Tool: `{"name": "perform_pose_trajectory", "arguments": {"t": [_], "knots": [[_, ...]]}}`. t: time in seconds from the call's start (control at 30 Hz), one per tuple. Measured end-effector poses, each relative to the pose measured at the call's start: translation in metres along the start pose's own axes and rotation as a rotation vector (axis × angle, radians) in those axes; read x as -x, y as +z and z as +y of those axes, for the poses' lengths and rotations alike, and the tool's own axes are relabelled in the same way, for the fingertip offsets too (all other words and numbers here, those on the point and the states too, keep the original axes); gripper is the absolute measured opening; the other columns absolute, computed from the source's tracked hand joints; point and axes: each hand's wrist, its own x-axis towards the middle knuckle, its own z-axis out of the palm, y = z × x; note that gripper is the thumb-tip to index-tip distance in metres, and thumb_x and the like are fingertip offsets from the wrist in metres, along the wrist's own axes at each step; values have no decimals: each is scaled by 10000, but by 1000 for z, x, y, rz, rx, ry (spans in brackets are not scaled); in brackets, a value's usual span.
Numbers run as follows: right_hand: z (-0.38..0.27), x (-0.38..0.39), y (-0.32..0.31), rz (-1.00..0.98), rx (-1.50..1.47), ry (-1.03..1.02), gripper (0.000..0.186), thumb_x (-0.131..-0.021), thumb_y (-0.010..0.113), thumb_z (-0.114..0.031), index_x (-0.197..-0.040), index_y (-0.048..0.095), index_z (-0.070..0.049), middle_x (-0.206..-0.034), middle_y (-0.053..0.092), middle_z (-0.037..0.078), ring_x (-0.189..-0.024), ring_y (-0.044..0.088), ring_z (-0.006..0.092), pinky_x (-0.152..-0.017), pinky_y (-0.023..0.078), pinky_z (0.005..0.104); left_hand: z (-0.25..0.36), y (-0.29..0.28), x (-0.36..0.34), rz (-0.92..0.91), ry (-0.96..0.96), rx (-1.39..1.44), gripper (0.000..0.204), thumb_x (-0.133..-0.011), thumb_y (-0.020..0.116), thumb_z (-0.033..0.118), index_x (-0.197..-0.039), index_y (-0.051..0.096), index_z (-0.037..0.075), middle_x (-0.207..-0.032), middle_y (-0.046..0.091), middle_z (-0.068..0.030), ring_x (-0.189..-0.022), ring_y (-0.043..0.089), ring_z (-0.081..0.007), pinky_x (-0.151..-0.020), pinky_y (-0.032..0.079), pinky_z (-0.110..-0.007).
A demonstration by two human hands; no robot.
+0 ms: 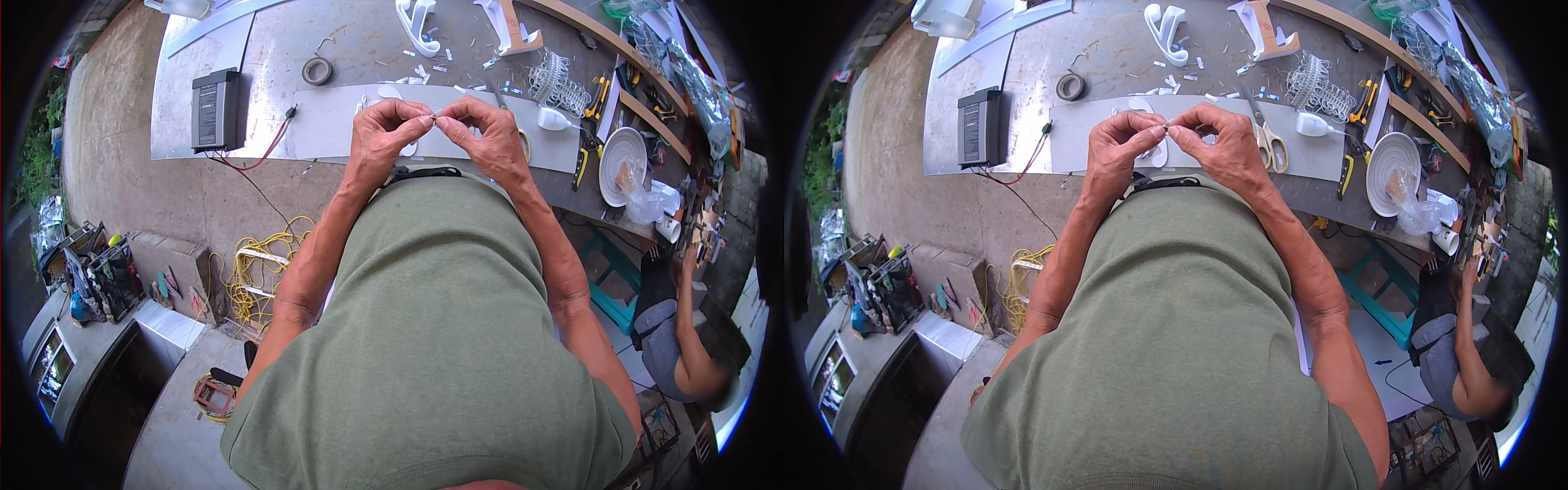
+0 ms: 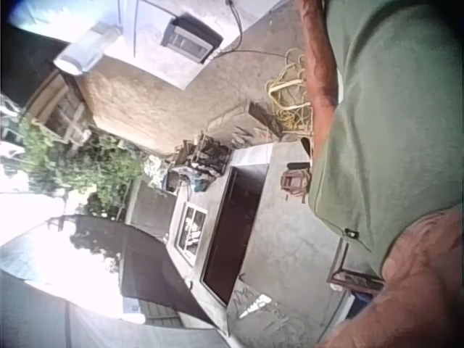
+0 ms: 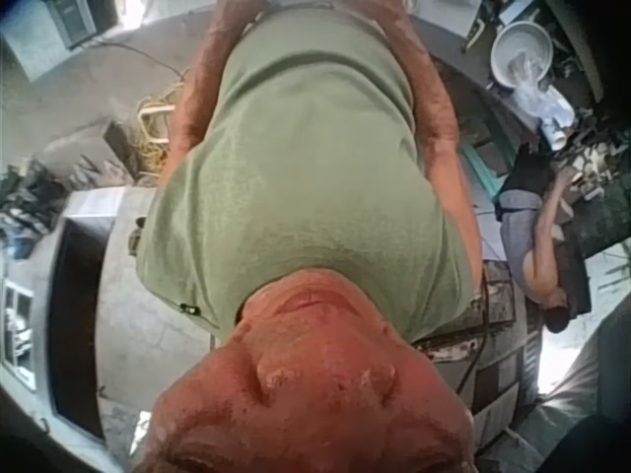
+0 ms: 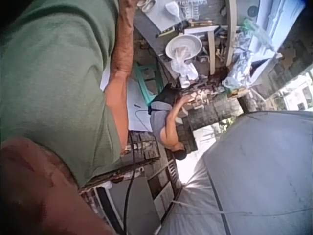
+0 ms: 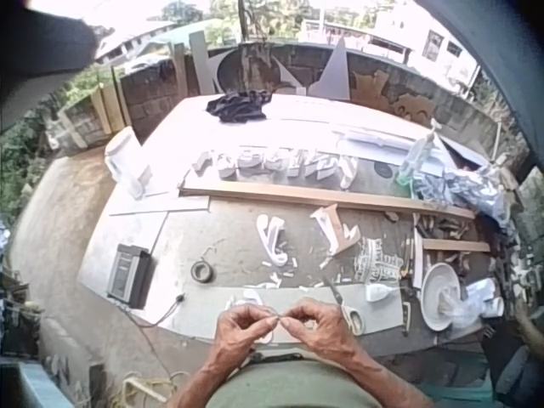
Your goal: Connecting and securing LED strips and wiring to plastic sign letters on a work table.
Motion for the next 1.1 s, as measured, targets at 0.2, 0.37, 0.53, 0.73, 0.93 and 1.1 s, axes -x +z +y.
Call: {"name": "perform_pose_trajectory", "arguments": {"t": [0.2,0.37,0.53,0.73,0.93,1.1], "knots": [[1,-1,0,20,-215,181,229,-906,738,-201,-1040,726,-16,-950,731,73,-862,680,132,-781,548,288,4,0,1,-23,-26,7,71,-869,748,44,-914,723,-5,-984,707,-106,-841,639,-120,-754,521,-270],[-2,-1,-2,-15,-145,169,253,-910,739,-202,-1084,731,-19,-951,734,65,-854,673,118,-760,549,263,1,-2,-1,-47,8,-12,75,-871,747,23,-932,730,-17,-986,704,-106,-827,635,-112,-718,521,-251],[0,2,-3,-34,-131,149,226,-909,740,-186,-1072,739,-30,-946,737,58,-840,673,117,-757,549,271,4,-1,0,-69,19,-52,86,-877,747,26,-945,734,-25,-986,702,-106,-829,633,-109,-712,519,-244],[-1,2,-1,4,9,60,205,-908,727,-162,-1057,738,-22,-933,741,73,-790,677,134,-726,554,288,5,-2,1,-69,6,-33,101,-884,747,46,-960,736,-19,-996,708,-108,-826,634,-108,-721,521,-246],[-3,0,0,8,177,-63,133,-916,679,-107,-1001,692,-6,-883,700,95,-764,670,177,-697,544,313,4,-5,0,-67,-43,-63,119,-900,739,72,-985,720,-9,-924,726,-90,-790,632,-92,-696,511,-239],[1,0,2,23,239,-181,100,-927,655,-87,-992,630,-15,-868,656,96,-756,652,195,-680,528,333,0,-6,-2,-98,-26,-92,113,-900,738,62,-971,702,-19,-891,721,-86,-752,627,-89,-641,495,-225]]}}
